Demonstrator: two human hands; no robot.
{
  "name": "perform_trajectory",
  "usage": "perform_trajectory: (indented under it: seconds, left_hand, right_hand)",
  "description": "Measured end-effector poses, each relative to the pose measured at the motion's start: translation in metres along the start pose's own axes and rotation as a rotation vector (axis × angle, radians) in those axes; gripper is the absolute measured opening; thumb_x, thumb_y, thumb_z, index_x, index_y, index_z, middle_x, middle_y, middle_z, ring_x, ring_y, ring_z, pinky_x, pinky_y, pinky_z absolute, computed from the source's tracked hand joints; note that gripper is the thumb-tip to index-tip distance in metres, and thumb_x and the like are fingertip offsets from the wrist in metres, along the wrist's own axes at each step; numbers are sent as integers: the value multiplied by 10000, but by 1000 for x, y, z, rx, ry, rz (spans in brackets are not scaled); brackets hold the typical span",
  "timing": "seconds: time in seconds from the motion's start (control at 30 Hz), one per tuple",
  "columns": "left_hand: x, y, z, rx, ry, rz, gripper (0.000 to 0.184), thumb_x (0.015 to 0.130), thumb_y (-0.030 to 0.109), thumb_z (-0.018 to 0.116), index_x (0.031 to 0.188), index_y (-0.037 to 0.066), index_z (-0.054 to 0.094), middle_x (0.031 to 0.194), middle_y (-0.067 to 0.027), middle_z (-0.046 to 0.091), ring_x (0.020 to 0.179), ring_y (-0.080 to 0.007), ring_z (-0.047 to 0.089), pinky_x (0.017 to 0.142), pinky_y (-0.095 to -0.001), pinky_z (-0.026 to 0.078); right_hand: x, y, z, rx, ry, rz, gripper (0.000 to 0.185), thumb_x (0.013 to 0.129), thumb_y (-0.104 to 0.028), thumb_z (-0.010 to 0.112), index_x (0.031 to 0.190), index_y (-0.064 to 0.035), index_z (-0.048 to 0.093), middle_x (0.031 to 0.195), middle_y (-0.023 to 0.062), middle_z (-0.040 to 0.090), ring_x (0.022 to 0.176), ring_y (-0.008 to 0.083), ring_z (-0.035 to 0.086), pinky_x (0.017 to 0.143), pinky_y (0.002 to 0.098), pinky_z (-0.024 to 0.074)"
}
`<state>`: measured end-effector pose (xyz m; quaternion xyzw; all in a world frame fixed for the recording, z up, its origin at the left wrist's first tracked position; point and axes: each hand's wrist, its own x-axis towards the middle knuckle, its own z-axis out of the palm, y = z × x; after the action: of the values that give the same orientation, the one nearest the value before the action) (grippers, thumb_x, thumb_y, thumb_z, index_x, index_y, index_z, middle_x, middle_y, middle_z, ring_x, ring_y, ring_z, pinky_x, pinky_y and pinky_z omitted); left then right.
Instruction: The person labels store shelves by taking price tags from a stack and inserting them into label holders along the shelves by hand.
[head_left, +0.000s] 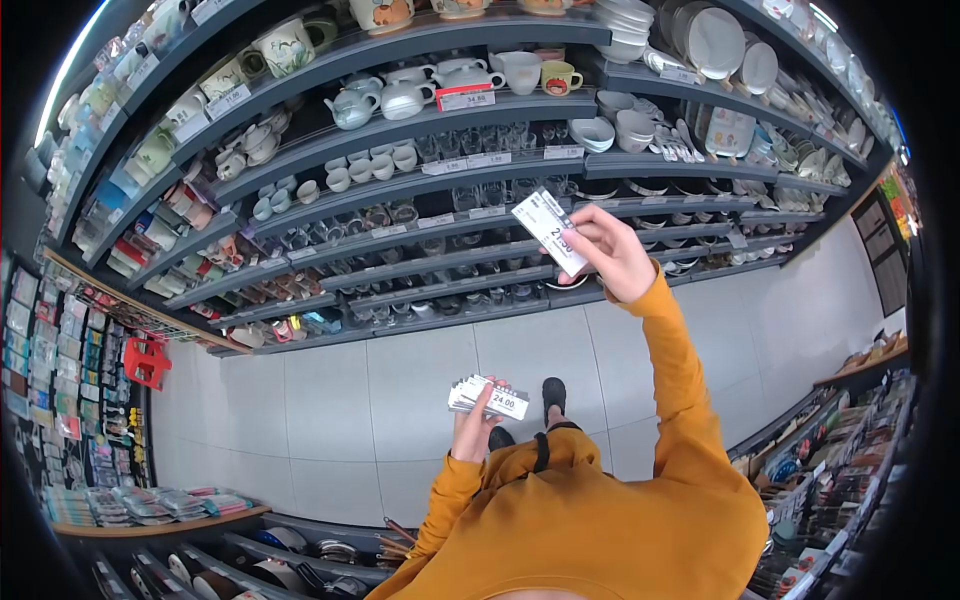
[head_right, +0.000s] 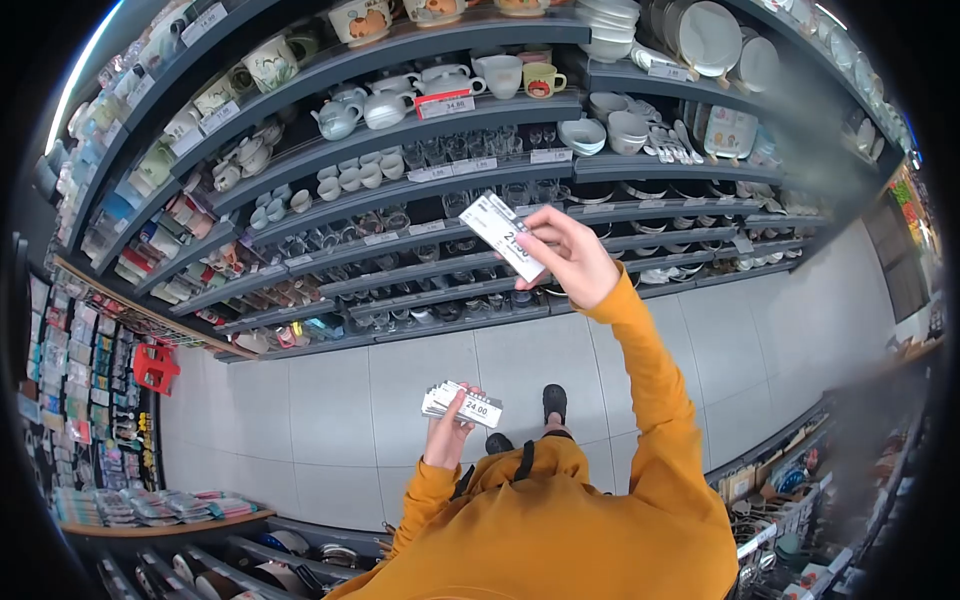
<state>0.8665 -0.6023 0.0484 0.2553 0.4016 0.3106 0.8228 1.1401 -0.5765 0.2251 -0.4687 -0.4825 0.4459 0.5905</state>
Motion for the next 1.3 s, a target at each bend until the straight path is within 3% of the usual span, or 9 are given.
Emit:
perform_trajectory:
  seconds: [0.3, 0.7, 0.9, 1.0, 1.1, 1.2, 1.3]
  left_hand:
    - [-24, -5, -16, 33, -7, -4, 266, 947, 240, 574, 1170, 102, 533, 1088, -39, 649, 998, -114, 621, 630, -187, 471]
    - [-34, -2, -5, -21, -87, -5, 347, 914, 152, 590, 1231, 54, 489, 1176, -87, 622, 1055, -168, 612, 721, -229, 535]
    - [-35, -3, -11, 10, -107, -37, 370, 901, 138, 569, 1251, 64, 475, 1216, -86, 600, 1098, -156, 581, 757, -239, 506]
    - [-32, -2, -18, 8, -101, -19, 363, 903, 135, 561, 1248, 61, 475, 1232, -85, 591, 1097, -157, 581, 761, -240, 508]
    - [-28, 0, -27, -18, -104, -22, 403, 900, 112, 557, 1282, 34, 461, 1244, -108, 587, 1127, -181, 582, 777, -255, 535]
    - [-26, 1, -32, -3, -104, -24, 405, 901, 115, 553, 1285, 31, 458, 1252, -110, 581, 1142, -186, 573, 790, -257, 532]
    - [-27, 3, -35, 11, -104, -39, 380, 903, 121, 543, 1270, 62, 462, 1243, -78, 585, 1128, -168, 566, 804, -261, 503]
  right_hand:
    - [-1, -25, 17, -241, -88, -36, 398, 876, -88, 654, 1237, -33, 496, 1000, 57, 640, 704, 48, 566, 586, 196, 490]
    - [-15, -39, 18, -292, -15, -112, 379, 855, -115, 685, 1202, -41, 552, 929, 13, 625, 666, 18, 502, 542, 184, 424]
    - [-20, -39, 18, -349, -28, -95, 347, 872, -111, 673, 1189, -28, 556, 1006, 31, 630, 755, 28, 534, 590, 183, 436]
    - [-20, -33, 22, -351, 18, -173, 338, 855, -117, 688, 1164, -31, 582, 892, 12, 628, 679, 20, 508, 555, 187, 424]
    - [-21, -34, 26, -362, 17, -130, 343, 857, -117, 688, 1170, -30, 579, 896, 18, 630, 698, 21, 513, 571, 186, 428]
    - [-19, -36, 29, -403, -5, -92, 358, 866, -113, 679, 1195, -33, 561, 1014, 28, 630, 798, 29, 547, 637, 185, 457]
    - [-17, -32, 30, -410, -13, -102, 359, 866, -113, 678, 1197, -33, 561, 1025, 30, 630, 840, 40, 561, 666, 190, 470]
